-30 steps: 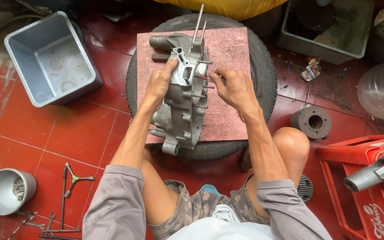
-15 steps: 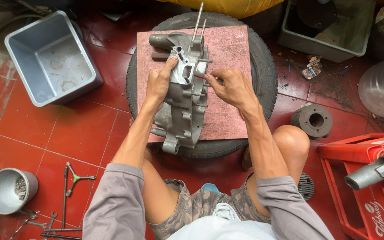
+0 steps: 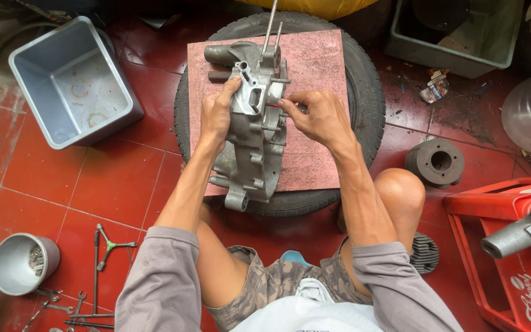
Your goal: A person is cleaning and adjusting components within a motorcycle crankcase using a brush and a small tool while sitting on the floor.
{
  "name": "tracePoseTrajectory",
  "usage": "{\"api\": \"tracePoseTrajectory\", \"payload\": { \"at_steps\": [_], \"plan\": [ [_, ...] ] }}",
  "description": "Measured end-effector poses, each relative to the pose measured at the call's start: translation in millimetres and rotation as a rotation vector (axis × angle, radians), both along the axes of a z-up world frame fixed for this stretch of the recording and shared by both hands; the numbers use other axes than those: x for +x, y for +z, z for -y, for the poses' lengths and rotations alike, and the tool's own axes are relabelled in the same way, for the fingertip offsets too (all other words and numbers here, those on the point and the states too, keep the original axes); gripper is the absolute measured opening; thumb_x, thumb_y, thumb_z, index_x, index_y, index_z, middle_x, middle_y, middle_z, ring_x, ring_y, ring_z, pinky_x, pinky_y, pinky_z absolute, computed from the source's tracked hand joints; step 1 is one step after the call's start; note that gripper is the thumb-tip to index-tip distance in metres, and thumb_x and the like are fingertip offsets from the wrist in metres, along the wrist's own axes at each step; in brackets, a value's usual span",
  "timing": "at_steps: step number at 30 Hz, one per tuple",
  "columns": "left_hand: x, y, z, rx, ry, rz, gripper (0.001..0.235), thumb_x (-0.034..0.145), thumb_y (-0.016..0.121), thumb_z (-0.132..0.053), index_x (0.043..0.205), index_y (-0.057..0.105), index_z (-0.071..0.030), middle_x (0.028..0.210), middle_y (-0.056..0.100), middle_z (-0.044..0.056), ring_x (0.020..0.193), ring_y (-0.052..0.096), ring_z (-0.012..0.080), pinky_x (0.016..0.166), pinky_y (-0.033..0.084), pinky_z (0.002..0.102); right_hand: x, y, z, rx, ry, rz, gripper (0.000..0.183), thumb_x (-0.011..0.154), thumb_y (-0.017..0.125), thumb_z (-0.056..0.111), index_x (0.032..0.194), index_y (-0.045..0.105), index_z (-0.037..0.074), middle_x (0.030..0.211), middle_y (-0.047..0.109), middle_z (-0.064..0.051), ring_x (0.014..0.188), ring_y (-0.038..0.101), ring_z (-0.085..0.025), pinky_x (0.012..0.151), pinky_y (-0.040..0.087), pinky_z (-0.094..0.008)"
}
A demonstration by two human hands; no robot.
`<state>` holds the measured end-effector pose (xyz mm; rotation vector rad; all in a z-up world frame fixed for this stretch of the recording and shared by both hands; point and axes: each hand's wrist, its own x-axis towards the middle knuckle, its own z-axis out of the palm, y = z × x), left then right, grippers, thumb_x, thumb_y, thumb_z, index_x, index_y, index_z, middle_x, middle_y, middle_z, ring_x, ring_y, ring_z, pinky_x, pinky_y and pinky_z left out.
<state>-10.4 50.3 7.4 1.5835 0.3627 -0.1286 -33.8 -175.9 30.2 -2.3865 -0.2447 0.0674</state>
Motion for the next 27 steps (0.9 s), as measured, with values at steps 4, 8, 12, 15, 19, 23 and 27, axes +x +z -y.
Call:
{"api": "tracePoseTrajectory", "payload": {
  "at_steps": [4, 8, 12, 15, 19, 23, 27],
  "plan": [
    [3.9, -8.5, -0.6, -0.014, 0.001, -0.003, 0.047, 0.086, 0.07, -0.051, 0.058, 0.061, -0.014, 0.05, 0.055, -0.001, 0.043, 0.059, 0.0075, 0.044, 0.048, 0.019, 0.1, -3.1, -0.6, 0.008, -0.023, -0.032, 0.023, 0.095, 0.063, 0.042, 0.093, 0.08, 0.027, 0.073, 0.073, -0.009, 0.083, 0.071, -0.039, 0.072, 0.054, -0.052],
    [-2.6, 6.2, 2.4, -0.062, -0.001, -0.046, 0.047, 0.083, 0.071, -0.054, 0.062, 0.065, -0.013, 0.054, 0.063, 0.003, 0.047, 0.067, 0.0106, 0.046, 0.054, 0.021, -0.2, -9.5, -0.8, 0.017, -0.036, -0.045, 0.023, 0.096, 0.063, 0.043, 0.092, 0.08, 0.027, 0.073, 0.072, -0.01, 0.083, 0.071, -0.039, 0.073, 0.054, -0.053],
    [-2.0, -0.8, -1.5, -0.091, -0.014, -0.07, 0.047, 0.083, 0.071, -0.056, 0.066, 0.065, -0.012, 0.057, 0.066, 0.004, 0.051, 0.07, 0.0124, 0.049, 0.057, 0.023, -2.8, -7.5, -3.3, 0.012, -0.052, -0.105, 0.024, 0.096, 0.062, 0.042, 0.093, 0.079, 0.026, 0.074, 0.071, -0.013, 0.085, 0.07, -0.043, 0.074, 0.053, -0.056],
    [4.0, -9.4, -3.7, -0.111, -0.019, -0.065, 0.048, 0.083, 0.072, -0.055, 0.068, 0.066, -0.011, 0.059, 0.067, 0.005, 0.053, 0.071, 0.0128, 0.05, 0.059, 0.024, -1.2, -12.0, -3.8, 0.007, -0.061, -0.121, 0.024, 0.096, 0.061, 0.045, 0.093, 0.079, 0.028, 0.072, 0.07, -0.012, 0.086, 0.07, -0.042, 0.074, 0.054, -0.054],
    [6.0, -26.7, -6.4, -0.07, -0.008, -0.055, 0.048, 0.084, 0.07, -0.057, 0.068, 0.068, -0.011, 0.059, 0.067, 0.003, 0.053, 0.071, 0.0121, 0.051, 0.058, 0.023, 5.1, -27.4, -4.8, 0.003, -0.069, -0.14, 0.024, 0.095, 0.061, 0.046, 0.091, 0.079, 0.03, 0.07, 0.069, -0.011, 0.084, 0.07, -0.04, 0.074, 0.055, -0.053],
    [9.5, -44.9, -7.4, -0.007, 0.009, 0.004, 0.049, 0.087, 0.068, -0.058, 0.069, 0.071, -0.012, 0.061, 0.067, 0.003, 0.055, 0.07, 0.011, 0.054, 0.058, 0.022, 5.9, -27.2, 6.1, 0.018, -0.061, -0.159, 0.026, 0.096, 0.06, 0.046, 0.096, 0.079, 0.028, 0.076, 0.071, -0.014, 0.088, 0.07, -0.043, 0.076, 0.054, -0.056],
    [3.9, -33.7, -1.1, 0.029, 0.007, 0.07, 0.042, 0.091, 0.065, -0.054, 0.08, 0.072, -0.013, 0.071, 0.067, 0.004, 0.069, 0.071, 0.0113, 0.065, 0.06, 0.025, 10.3, -35.7, 12.2, 0.003, -0.054, -0.197, 0.026, 0.098, 0.059, 0.046, 0.103, 0.079, 0.03, 0.085, 0.074, -0.017, 0.096, 0.069, -0.045, 0.081, 0.053, -0.058]
  ]
}}
